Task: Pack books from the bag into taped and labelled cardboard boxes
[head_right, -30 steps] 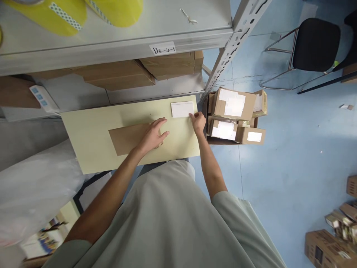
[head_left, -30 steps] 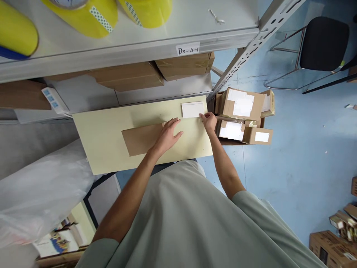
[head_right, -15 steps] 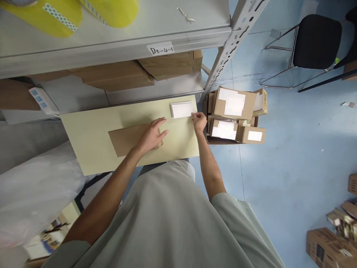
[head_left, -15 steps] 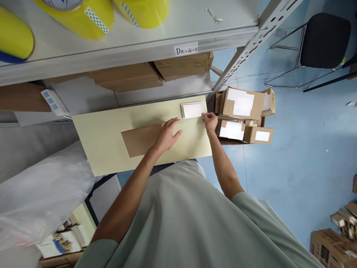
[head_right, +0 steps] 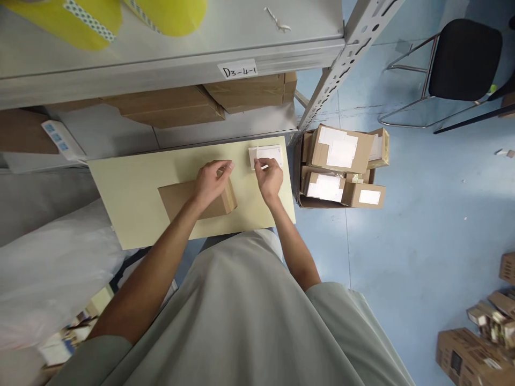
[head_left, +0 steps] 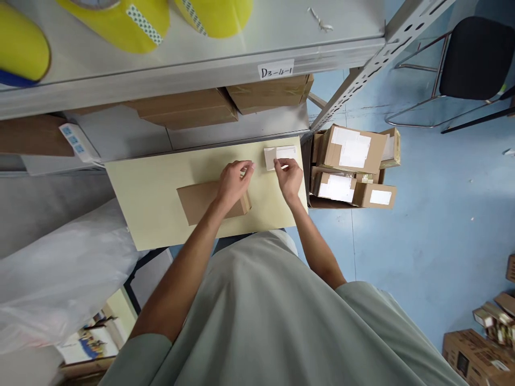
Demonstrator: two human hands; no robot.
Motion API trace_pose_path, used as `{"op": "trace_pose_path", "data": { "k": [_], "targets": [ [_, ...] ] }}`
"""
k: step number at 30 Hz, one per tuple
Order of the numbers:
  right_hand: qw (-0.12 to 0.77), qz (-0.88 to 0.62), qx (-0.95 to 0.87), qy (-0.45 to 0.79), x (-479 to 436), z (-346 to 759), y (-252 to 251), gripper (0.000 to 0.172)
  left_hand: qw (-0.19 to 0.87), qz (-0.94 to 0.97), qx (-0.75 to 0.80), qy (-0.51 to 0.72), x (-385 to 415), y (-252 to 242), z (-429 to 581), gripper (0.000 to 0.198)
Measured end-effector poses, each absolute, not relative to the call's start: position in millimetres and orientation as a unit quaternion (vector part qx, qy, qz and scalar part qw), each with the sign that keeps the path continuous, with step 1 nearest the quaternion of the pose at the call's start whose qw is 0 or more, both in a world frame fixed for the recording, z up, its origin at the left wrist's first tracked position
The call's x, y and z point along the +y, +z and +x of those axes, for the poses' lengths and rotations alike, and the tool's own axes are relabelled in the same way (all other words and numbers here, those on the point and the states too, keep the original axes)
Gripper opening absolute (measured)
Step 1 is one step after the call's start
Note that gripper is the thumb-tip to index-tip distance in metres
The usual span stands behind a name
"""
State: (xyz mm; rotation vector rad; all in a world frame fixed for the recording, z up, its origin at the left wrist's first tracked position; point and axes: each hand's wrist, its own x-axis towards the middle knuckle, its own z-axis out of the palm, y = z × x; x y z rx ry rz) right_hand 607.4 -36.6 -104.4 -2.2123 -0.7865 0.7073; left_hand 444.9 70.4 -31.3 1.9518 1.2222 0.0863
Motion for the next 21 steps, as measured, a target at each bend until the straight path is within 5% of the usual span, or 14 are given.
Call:
{"op": "trace_pose_path", "data": {
  "k": [5,12,21],
  "targets": [
    [0.314,-0.800,-0.397,0.322,-21,562,-82,0.049,0.409,0.723,0.557,-0.013,101,-40,468,0.057],
    [0.346,-0.790,-0.286,0.418,-5,595,-106,0.055,0.379,0.660,0.649,-0.008,122,-67,459,0.026],
    [0.217,-0.814,-0.191,0.504,41,628,-133,0.067,0.372,0.646,0.666,-0.033,127,-81,440,0.032]
  ]
}}
